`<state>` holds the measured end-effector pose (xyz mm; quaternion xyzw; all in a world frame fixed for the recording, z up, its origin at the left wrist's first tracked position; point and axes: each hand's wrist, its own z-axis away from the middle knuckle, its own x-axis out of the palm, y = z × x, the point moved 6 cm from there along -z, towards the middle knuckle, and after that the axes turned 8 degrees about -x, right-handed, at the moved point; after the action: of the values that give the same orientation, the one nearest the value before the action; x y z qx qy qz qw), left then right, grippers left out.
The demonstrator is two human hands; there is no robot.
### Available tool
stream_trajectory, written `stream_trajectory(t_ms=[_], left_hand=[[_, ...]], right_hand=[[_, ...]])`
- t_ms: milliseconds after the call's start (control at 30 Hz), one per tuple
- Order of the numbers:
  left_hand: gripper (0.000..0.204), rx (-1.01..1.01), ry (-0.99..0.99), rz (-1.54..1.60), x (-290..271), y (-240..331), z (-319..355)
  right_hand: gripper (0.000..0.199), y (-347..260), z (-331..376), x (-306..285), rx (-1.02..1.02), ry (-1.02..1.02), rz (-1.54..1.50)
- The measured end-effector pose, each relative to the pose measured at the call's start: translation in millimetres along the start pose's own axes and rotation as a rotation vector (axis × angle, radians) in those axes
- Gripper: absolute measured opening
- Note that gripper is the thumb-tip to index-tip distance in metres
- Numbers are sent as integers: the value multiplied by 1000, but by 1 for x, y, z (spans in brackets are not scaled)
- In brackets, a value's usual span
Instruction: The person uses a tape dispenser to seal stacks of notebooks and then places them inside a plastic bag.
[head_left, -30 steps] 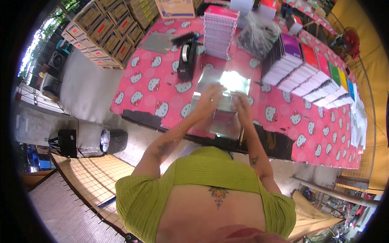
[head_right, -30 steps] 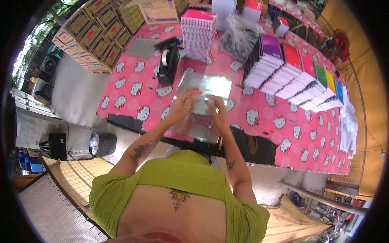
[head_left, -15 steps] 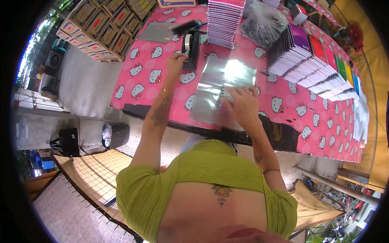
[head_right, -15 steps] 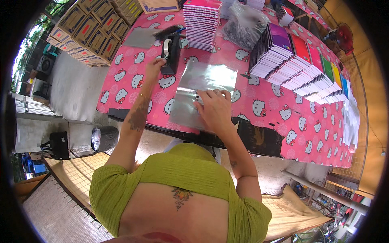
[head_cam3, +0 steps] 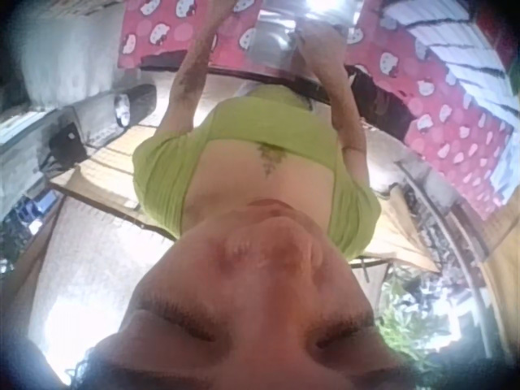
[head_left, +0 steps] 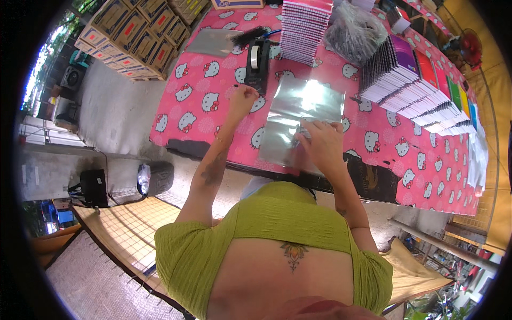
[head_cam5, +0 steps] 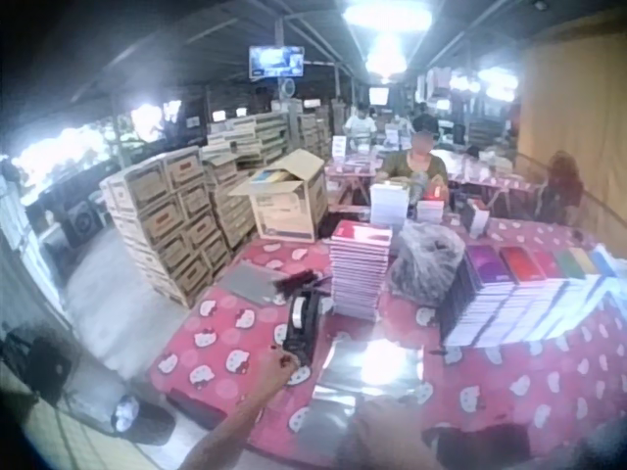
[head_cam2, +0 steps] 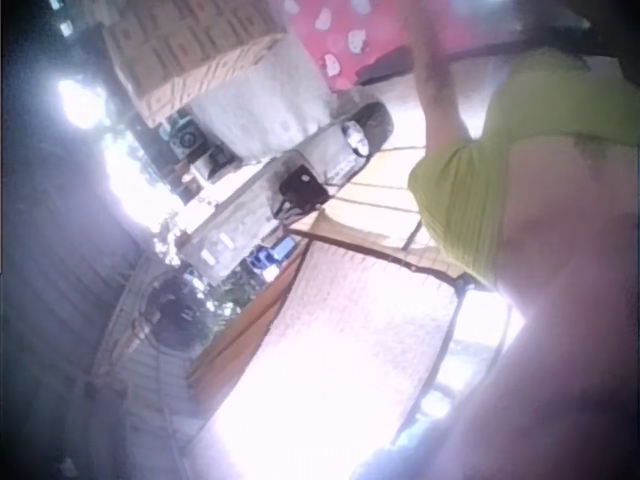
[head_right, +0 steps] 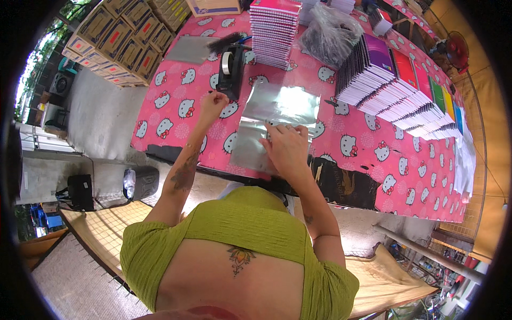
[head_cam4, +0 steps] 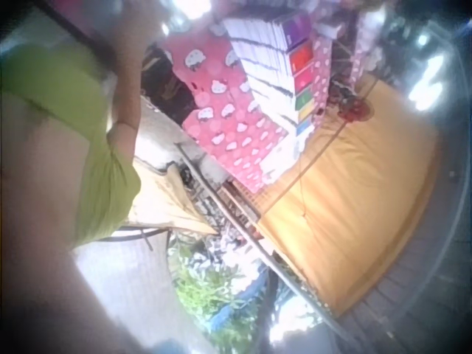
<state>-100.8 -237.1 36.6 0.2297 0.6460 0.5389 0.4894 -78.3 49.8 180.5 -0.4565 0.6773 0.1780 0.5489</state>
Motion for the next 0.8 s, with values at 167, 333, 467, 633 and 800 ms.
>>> stream_trajectory(t_ms=[167,333,467,633,800], left_hand=[[16,317,-550,136,41,102,71],[28,539,-566,-171,66,148,84],[22,756,-532,-230,64,161,83],[16,747,-502,-128,68,164,85],[14,709,-563,-157,85,165,82]], right_hand=[[37,9,7,-6,26,28,3],[35,5,3,-5,1,-48,-55],[33,12,4,-29,-66,-28,52],[28,84,14,-43,306,-36,-233],[46,123,28,-10,429,232,-1171]])
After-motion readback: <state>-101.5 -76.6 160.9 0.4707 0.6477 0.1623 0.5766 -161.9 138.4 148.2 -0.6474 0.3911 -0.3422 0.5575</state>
